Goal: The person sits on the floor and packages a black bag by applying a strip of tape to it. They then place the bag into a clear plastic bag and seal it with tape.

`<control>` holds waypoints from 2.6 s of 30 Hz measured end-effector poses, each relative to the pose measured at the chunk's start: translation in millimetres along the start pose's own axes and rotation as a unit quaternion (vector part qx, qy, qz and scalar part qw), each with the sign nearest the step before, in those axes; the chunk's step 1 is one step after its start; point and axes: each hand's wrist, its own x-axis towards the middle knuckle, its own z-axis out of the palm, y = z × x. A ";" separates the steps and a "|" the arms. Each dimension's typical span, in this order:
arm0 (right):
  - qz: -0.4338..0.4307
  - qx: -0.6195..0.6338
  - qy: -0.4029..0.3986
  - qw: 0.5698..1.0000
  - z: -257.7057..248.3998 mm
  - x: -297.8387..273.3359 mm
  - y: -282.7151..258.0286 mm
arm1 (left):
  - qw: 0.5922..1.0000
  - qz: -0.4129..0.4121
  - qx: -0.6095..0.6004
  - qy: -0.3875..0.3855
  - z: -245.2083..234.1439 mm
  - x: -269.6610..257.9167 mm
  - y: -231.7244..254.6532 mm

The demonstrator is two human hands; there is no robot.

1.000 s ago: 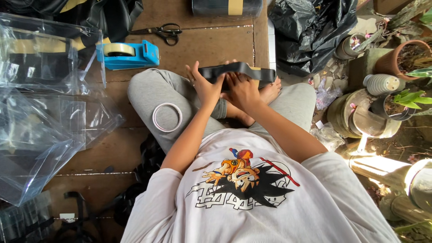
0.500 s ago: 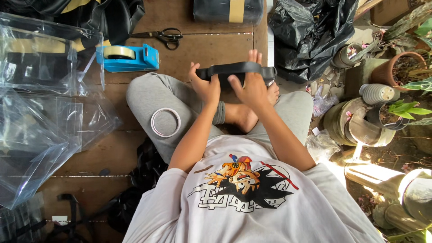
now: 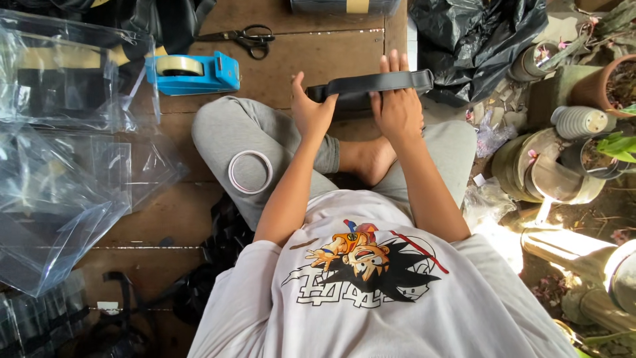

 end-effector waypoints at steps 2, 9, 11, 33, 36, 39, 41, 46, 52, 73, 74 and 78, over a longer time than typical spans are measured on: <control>0.013 -0.006 -0.012 1.000 0.2 0.1 -2.5 | 1.000 0.010 -0.013 -0.003 7.3 3.8 -7.6; 0.030 -0.049 -0.038 0.998 0.4 -3.2 -10.9 | 0.994 -0.046 0.037 -0.092 0.0 11.4 -0.2; 0.038 -0.042 -0.060 0.997 -11.4 5.6 -28.3 | 0.992 -0.077 0.024 -0.098 -6.3 11.5 3.3; -0.063 -0.088 -0.064 0.992 16.5 -13.2 -57.8 | 0.985 -0.059 -0.125 -0.105 -6.7 -17.9 -27.2; -0.047 -0.074 -0.049 0.995 28.9 -9.9 -43.2 | 0.945 0.037 -0.238 -0.219 -7.3 -24.5 -39.9; -0.057 -0.006 0.046 0.997 28.1 7.5 -48.0 | 0.900 0.004 -0.347 -0.264 -11.2 -24.5 -43.6; -0.049 -0.003 0.078 0.996 55.1 13.5 -31.9 | 0.885 -0.001 -0.370 -0.283 -4.2 -16.0 -67.3; 0.029 0.103 0.139 0.985 19.1 29.2 -49.1 | 0.895 -0.062 -0.367 -0.245 -0.7 -9.1 -69.6; 0.326 0.510 0.095 0.790 -67.3 36.7 -77.2 | 0.894 -0.128 -0.419 -0.097 -34.6 -37.3 2.7; 0.362 0.492 0.137 0.780 -46.7 10.8 -60.7 | 0.941 -0.059 -0.325 -0.069 -30.0 -73.6 45.0; 0.380 0.475 0.135 0.782 -58.6 10.5 -69.4 | 0.941 -0.062 -0.327 -0.067 -28.6 -71.8 42.1; 0.434 0.401 0.129 0.796 -109.3 16.0 -114.1 | 0.940 -0.082 -0.327 -0.055 -24.9 -62.4 34.0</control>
